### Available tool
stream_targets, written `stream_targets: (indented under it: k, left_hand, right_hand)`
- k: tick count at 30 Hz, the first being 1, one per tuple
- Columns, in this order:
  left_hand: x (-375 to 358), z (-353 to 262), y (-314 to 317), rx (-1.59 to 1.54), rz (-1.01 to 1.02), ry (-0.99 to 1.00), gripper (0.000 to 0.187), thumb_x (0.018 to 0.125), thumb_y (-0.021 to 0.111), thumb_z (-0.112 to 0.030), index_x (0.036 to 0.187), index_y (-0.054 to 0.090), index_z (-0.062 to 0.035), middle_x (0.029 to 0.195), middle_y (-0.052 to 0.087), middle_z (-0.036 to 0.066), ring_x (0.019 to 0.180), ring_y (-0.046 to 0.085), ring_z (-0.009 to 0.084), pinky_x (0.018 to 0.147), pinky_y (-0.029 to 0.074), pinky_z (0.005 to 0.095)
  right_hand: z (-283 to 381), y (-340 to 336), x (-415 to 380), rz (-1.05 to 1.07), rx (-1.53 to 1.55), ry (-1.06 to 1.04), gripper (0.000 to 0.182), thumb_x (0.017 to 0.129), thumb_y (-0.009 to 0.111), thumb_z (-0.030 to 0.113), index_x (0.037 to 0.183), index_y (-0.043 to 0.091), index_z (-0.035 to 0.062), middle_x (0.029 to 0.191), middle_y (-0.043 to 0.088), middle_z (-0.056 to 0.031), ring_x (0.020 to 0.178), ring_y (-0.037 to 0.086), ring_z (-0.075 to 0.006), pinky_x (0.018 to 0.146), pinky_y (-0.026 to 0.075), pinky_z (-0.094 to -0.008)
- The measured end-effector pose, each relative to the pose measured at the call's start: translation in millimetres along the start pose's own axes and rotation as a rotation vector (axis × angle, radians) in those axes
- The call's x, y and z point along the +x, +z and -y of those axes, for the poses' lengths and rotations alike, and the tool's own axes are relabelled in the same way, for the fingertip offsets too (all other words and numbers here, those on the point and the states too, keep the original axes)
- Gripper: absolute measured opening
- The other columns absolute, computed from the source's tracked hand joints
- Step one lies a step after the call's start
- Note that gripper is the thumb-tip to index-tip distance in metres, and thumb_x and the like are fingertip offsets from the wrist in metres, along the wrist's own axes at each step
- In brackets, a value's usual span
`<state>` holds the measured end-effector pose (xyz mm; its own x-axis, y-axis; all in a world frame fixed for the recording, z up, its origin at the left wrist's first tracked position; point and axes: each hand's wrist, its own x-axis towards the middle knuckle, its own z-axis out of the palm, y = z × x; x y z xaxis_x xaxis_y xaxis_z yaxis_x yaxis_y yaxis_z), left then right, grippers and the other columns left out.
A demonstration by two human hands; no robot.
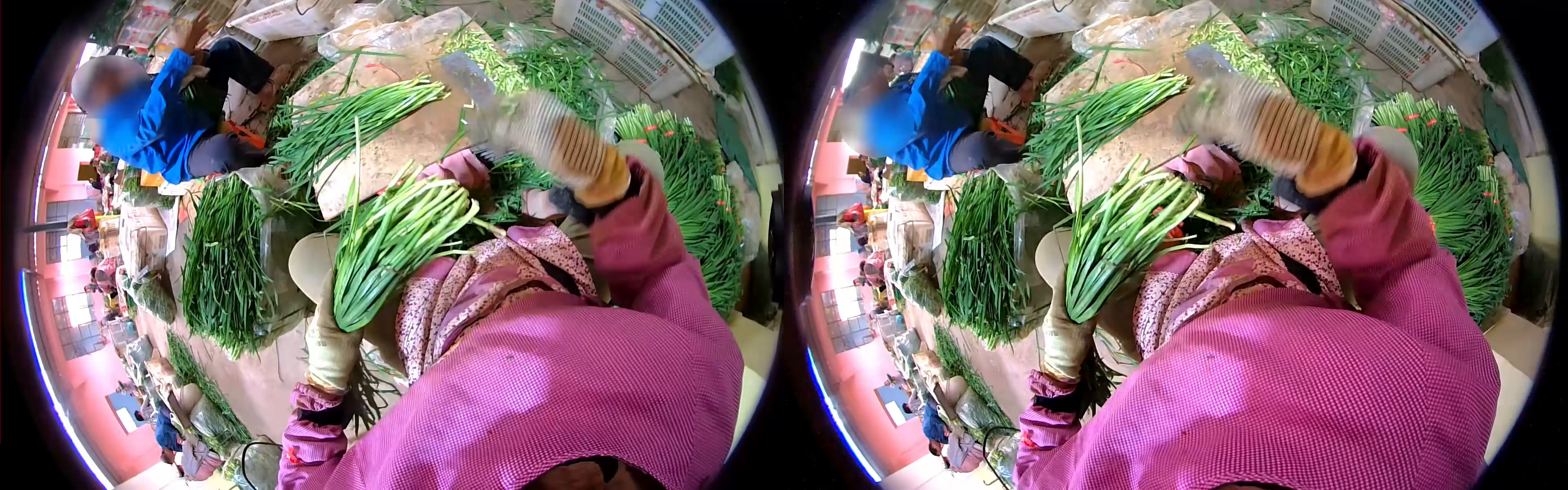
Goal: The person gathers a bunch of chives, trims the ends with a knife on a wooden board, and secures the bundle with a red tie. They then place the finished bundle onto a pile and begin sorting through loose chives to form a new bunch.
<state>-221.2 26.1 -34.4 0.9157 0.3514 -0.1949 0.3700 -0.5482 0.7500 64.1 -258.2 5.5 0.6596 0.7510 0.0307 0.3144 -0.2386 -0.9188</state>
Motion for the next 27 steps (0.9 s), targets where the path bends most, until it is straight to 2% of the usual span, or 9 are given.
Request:
stream_targets:
  k: [2, 4, 8, 10, 15, 18, 20, 23, 27]
  left_hand:
    - [2.1, 3.0, 1.4, 0.103, -0.021, 0.027, 0.075, 0.082, 0.073, -0.004, 0.148, 0.037, -0.0063, 0.127, 0.063, 0.014, 0.112, 0.062, 0.0196, 0.093, 0.051, 0.0311]
    - [4.2, 0.7, 3.6, 0.101, -0.033, 0.061, 0.075, 0.082, 0.073, -0.004, 0.148, 0.037, -0.0059, 0.127, 0.063, 0.015, 0.112, 0.062, 0.0204, 0.093, 0.051, 0.0313]
    - [2.4, 3.2, 7.6, 0.208, -0.042, 0.026, 0.076, 0.082, 0.074, -0.005, 0.148, 0.036, -0.0045, 0.127, 0.063, 0.015, 0.112, 0.063, 0.021, 0.093, 0.051, 0.0313]
    - [1.4, -2.6, 9.0, 0.284, -0.025, 0.021, 0.077, 0.081, 0.073, -0.004, 0.148, 0.035, -0.0038, 0.127, 0.063, 0.014, 0.112, 0.062, 0.019, 0.094, 0.05, 0.0305]
    - [-1.5, 7.2, 12.6, -0.277, 0.035, -0.186, 0.07, 0.081, 0.069, 0.001, 0.145, 0.039, -0.003, 0.124, 0.064, 0.009, 0.107, 0.061, 0.0154, 0.091, 0.05, 0.028]
    - [-2.5, 9.0, 10.9, -0.439, 0.096, -0.303, 0.062, 0.08, 0.066, 0.003, 0.139, 0.047, -0.0026, 0.118, 0.066, 0.007, 0.101, 0.062, 0.0147, 0.087, 0.051, 0.0269]
    - [-2.1, 6.7, 13.7, -0.464, 0.153, -0.383, 0.058, 0.079, 0.064, 0.004, 0.135, 0.051, -0.0023, 0.115, 0.067, 0.006, 0.098, 0.063, 0.0144, 0.085, 0.051, 0.0261]
    - [-0.4, 0.4, 15.7, -0.457, 0.227, -0.52, 0.05, 0.077, 0.064, 0.003, 0.127, 0.058, -0.0021, 0.11, 0.067, 0.004, 0.092, 0.063, 0.0144, 0.081, 0.051, 0.0265]
    - [-9.9, 3.3, 31.8, -0.602, 0.16, -0.373, 0.057, 0.079, 0.063, 0.009, 0.134, 0.051, -0.0028, 0.114, 0.067, 0.006, 0.098, 0.062, 0.0143, 0.086, 0.05, 0.0259]
  right_hand:
    - [15.5, 40.9, 1.7, 0.167, -0.127, 0.287, 0.042, 0.099, 0.047, 0.041, 0.1, 0.068, 0.0049, 0.072, 0.063, -0.0146, 0.069, 0.064, -0.0256, 0.069, 0.053, -0.0363]
    - [-9.8, 77.2, 1.2, 0.107, -0.329, -0.052, 0.047, 0.096, 0.047, 0.049, 0.095, 0.07, 0.0077, 0.072, 0.064, -0.0185, 0.072, 0.066, -0.0322, 0.07, 0.052, -0.0431]
    - [27.1, 103.1, 3.8, 0.311, -0.486, 0.191, 0.03, 0.09, 0.059, 0.039, 0.1, 0.068, 0.0125, 0.093, 0.068, -0.0146, 0.093, 0.065, -0.0302, 0.081, 0.05, -0.043]
    - [-13.8, 129.2, 8.2, 0.206, -0.55, -0.029, 0.031, 0.089, 0.058, 0.037, 0.101, 0.067, 0.0103, 0.087, 0.066, -0.0143, 0.085, 0.065, -0.0326, 0.077, 0.05, -0.044]
    - [-34.2, 69.0, 22.6, -0.424, 0.086, -0.017, 0.026, 0.096, 0.055, 0.025, 0.087, 0.067, 0.0039, 0.065, 0.06, -0.0069, 0.06, 0.059, -0.0183, 0.054, 0.047, -0.0337]
    - [-18.2, 33.2, 10.7, -0.424, 0.14, -0.131, 0.028, 0.098, 0.053, 0.024, 0.086, 0.066, 0.0021, 0.069, 0.061, -0.0047, 0.061, 0.055, -0.0121, 0.055, 0.045, -0.029]
    - [-2.9, 49.7, 4.4, -0.184, 0.4, 0.223, 0.034, 0.099, 0.053, 0.033, 0.094, 0.065, 0.0017, 0.078, 0.062, -0.0024, 0.063, 0.056, -0.0112, 0.058, 0.047, -0.0249]
    - [-26.3, 90.0, 0.8, -0.236, 0.054, 0.179, 0.044, 0.096, 0.055, 0.046, 0.093, 0.065, 0.0033, 0.061, 0.061, -0.0102, 0.056, 0.062, -0.0252, 0.053, 0.05, -0.0375]
    - [-0.6, 102.8, 5.4, -0.157, -0.634, 0.062, 0.044, 0.09, 0.06, 0.049, 0.101, 0.067, 0.0081, 0.078, 0.066, -0.0171, 0.074, 0.066, -0.0373, 0.068, 0.054, -0.0442]
